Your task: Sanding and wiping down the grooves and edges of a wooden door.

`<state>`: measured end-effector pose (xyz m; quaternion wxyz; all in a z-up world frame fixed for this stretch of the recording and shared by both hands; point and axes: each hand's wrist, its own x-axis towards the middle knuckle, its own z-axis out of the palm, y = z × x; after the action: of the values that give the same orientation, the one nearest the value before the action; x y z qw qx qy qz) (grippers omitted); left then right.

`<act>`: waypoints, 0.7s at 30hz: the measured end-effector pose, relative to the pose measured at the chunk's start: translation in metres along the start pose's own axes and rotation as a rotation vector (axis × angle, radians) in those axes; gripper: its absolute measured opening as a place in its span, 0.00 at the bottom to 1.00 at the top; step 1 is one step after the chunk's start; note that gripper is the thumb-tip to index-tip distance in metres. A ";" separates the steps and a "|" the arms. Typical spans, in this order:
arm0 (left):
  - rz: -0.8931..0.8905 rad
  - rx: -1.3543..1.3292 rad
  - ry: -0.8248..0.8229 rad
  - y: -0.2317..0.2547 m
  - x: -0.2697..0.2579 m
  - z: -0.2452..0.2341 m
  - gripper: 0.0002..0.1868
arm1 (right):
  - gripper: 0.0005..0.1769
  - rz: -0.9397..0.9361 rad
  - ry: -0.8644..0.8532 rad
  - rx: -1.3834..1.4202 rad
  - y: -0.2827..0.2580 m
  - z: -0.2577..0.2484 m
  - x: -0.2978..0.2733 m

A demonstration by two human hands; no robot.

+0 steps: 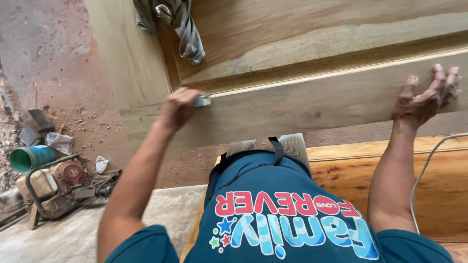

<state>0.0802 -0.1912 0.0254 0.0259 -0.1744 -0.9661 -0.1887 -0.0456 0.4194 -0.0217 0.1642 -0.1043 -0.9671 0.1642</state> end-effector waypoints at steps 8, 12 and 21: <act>-0.063 -0.093 0.138 0.022 0.010 0.003 0.08 | 0.27 0.081 -0.038 0.024 -0.005 -0.004 0.001; 0.157 -0.105 0.149 0.089 0.099 0.046 0.08 | 0.32 0.129 -0.046 -0.003 -0.004 0.003 0.002; 0.377 0.043 0.215 0.274 0.317 0.230 0.06 | 0.34 0.051 0.001 -0.065 0.020 0.020 -0.004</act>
<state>-0.1188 0.2365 -0.0539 0.1672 -0.3303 -0.9119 -0.1773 -0.0457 0.4313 -0.0483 0.1568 -0.1345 -0.9688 0.1368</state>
